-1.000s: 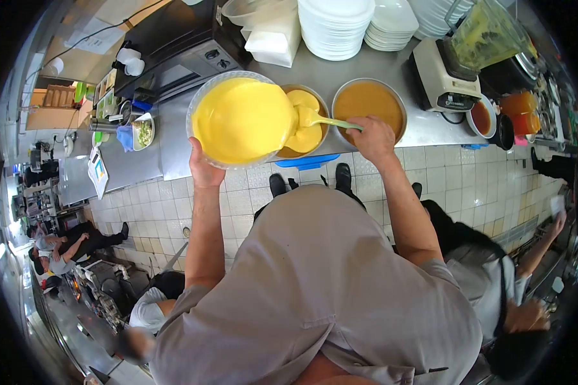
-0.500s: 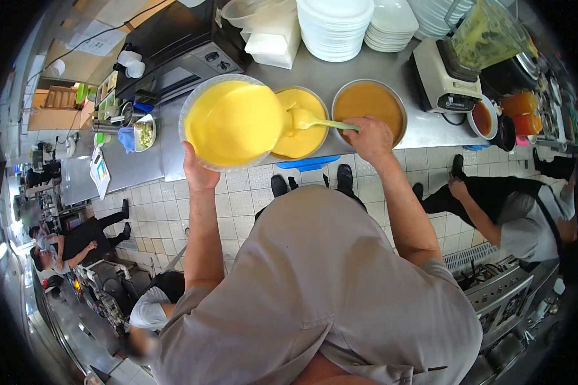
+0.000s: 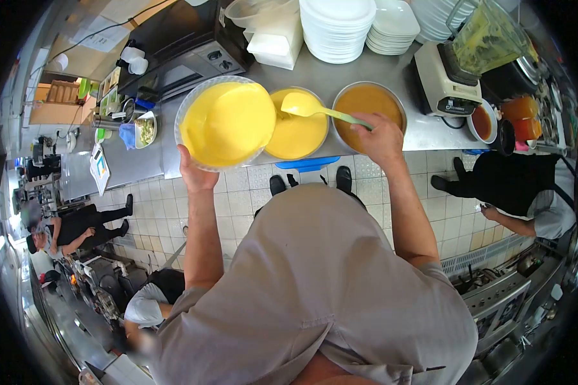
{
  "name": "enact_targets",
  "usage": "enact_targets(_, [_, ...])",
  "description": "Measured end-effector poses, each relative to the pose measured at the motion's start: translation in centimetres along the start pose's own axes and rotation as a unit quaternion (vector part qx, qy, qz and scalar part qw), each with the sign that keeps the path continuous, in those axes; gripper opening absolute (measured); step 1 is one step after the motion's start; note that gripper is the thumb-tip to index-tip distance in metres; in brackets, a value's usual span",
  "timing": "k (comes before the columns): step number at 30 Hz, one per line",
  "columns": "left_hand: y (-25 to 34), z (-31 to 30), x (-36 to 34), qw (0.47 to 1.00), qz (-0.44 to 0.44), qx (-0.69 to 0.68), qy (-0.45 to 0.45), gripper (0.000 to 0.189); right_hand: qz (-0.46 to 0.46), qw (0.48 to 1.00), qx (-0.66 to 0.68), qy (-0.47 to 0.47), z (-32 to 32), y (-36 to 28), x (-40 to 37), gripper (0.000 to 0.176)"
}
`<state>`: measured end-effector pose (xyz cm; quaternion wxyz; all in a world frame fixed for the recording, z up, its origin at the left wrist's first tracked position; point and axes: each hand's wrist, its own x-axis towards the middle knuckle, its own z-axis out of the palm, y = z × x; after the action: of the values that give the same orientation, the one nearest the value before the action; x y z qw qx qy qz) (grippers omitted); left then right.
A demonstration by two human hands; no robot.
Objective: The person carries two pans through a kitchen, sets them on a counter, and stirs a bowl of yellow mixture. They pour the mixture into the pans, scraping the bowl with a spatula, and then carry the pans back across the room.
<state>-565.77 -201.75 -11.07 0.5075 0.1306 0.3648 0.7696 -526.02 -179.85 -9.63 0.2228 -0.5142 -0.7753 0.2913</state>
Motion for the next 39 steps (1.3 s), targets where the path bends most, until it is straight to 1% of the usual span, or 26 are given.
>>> enact_targets(2, [-0.4, 0.5, -0.2, 1.0, 0.003, -0.001, 0.007, 0.082, -0.011, 1.0, 0.009, 0.016, -0.5, -0.1, -0.1, 0.024])
enact_targets(7, [-1.4, 1.2, -0.8, 1.0, 0.017, -0.007, 0.009, 0.082, -0.012, 0.999, 0.03, 0.014, -2.2, -1.0, -0.1, 0.025])
enact_targets(9, [-1.9, 0.7, -0.9, 0.999, 0.021, -0.024, 0.005, 0.081, -0.018, 0.999, 0.039, 0.015, -1.9, -0.8, 0.3, 0.026])
enact_targets(11, [-2.0, 0.5, -1.1, 0.999, 0.027, -0.028, 0.001, 0.08, -0.047, 0.997, 0.037, 0.05, -0.9, 0.2, 0.1, 0.026])
enact_targets(12, [-2.0, 0.3, -1.3, 0.999, 0.029, -0.034, -0.006, 0.079, -0.049, 0.997, 0.036, 0.048, -0.6, 0.5, 0.0, 0.026])
enact_targets(16, [-1.3, -0.4, -1.4, 0.999, 0.027, -0.028, -0.023, 0.077, -0.078, 0.995, -0.035, 0.055, 1.3, 0.6, -0.1, 0.023])
enact_targets(18, [-0.6, -0.1, -0.9, 0.999, 0.036, 0.032, -0.008, 0.077, -0.091, 0.992, -0.07, 0.058, 1.9, 0.1, -0.3, 0.021])
enact_targets(20, [0.2, 0.7, -1.1, 0.999, 0.027, 0.042, -0.013, 0.076, -0.072, 0.991, -0.097, 0.052, 3.0, -1.3, -1.2, 0.019])
enact_targets(25, [1.3, 0.3, 0.0, 0.998, 0.005, 0.058, -0.032, 0.074, -0.069, 0.989, -0.116, 0.066, 4.6, -2.8, -2.7, 0.02])
enact_targets(27, [1.5, 0.2, 0.6, 0.997, 0.001, 0.076, -0.026, 0.074, -0.068, 0.986, -0.128, 0.077, 4.6, -3.3, -3.1, 0.02])
enact_targets(30, [1.8, -0.1, 1.4, 0.996, -0.016, 0.073, -0.054, 0.073, -0.047, 0.986, -0.128, 0.092, 4.6, -3.9, -3.9, 0.02])
enact_targets(33, [1.9, -0.7, 1.9, 0.997, -0.024, 0.06, -0.045, 0.073, -0.055, 0.981, -0.148, 0.114, 4.5, -3.9, -4.0, 0.017])
enact_targets(35, [1.9, -0.4, 1.9, 0.997, -0.029, 0.057, -0.037, 0.074, -0.089, 0.963, -0.202, 0.157, 4.0, -4.3, -3.9, 0.017])
enact_targets(36, [1.9, -0.2, 2.0, 0.998, -0.033, 0.054, -0.025, 0.075, -0.088, 0.962, -0.202, 0.16, 3.8, -4.2, -3.6, 0.017])
enact_targets(38, [1.9, -0.6, 2.3, 0.997, -0.034, 0.062, -0.028, 0.075, -0.117, 0.945, -0.244, 0.183, 3.6, -4.1, -2.9, 0.018])
enact_targets(39, [2.0, -0.9, 2.4, 0.997, -0.033, 0.07, -0.029, 0.075, -0.117, 0.945, -0.243, 0.183, 3.5, -4.2, -2.4, 0.018])
